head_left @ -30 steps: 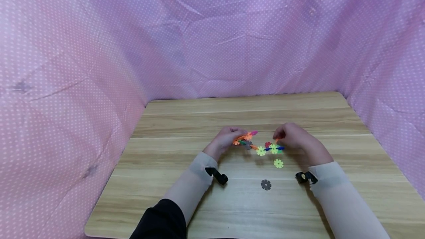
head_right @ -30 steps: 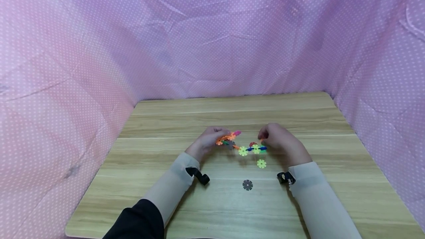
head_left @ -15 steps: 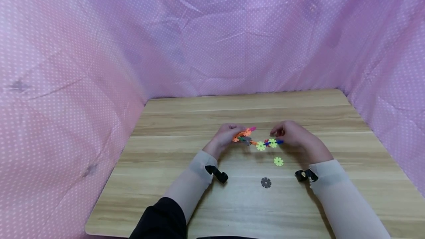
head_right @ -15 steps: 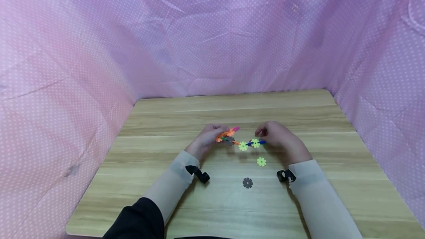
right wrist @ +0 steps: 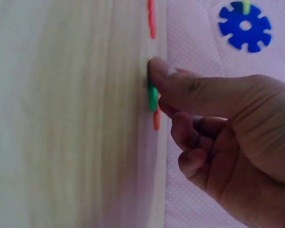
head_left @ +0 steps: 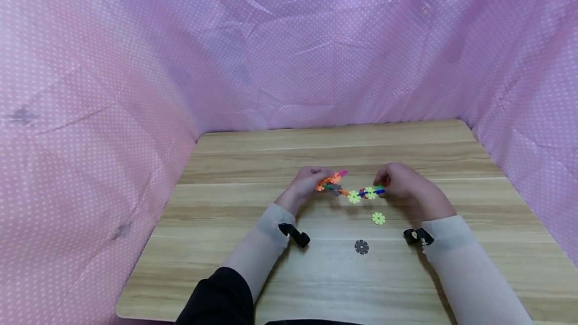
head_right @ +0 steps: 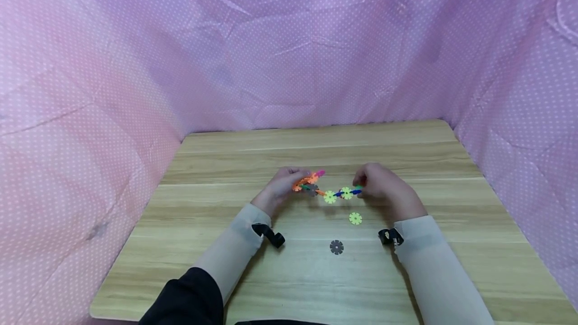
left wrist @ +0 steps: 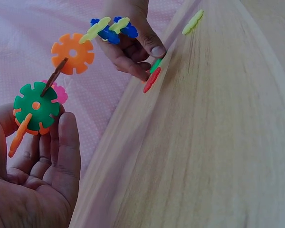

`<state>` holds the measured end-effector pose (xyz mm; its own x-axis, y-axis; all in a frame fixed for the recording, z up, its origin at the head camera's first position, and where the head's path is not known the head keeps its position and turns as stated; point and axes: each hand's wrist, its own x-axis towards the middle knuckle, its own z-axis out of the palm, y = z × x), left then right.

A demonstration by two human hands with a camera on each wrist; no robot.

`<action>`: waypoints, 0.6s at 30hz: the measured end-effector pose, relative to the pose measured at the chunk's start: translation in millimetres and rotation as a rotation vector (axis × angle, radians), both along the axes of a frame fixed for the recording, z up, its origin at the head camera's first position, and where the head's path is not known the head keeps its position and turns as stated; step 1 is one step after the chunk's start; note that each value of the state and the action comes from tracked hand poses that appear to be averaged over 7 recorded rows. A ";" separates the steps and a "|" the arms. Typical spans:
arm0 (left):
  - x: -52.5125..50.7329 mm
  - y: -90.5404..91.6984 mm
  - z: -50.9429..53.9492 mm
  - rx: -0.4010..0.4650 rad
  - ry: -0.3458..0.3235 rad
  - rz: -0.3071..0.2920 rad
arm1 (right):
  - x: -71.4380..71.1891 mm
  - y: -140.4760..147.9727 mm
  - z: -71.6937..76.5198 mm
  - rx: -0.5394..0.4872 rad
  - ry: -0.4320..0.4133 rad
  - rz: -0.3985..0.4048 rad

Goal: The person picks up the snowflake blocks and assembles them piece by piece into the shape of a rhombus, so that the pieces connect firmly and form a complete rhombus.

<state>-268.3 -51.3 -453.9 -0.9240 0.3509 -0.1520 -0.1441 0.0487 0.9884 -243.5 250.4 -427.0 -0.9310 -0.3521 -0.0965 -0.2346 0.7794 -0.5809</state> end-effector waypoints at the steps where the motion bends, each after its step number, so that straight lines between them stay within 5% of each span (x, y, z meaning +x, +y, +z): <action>1: 0.0 0.2 0.3 0.004 0.001 0.000 | 0.0 1.0 0.4 0.005 0.003 0.004; 9: 0.6 1.0 0.9 0.001 0.023 -0.023 | -2.4 5.6 -1.9 0.024 -0.006 0.018; 18: -0.2 4.8 -3.8 -0.026 0.092 -0.027 | -4.7 -1.5 5.9 -0.274 0.017 -0.133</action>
<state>-268.5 -46.5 -457.7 -0.9246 0.3732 -0.0767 -0.0514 0.0772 0.9957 -248.3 249.0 -421.1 -0.9713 -0.2378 0.0014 -0.1526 0.6188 -0.7706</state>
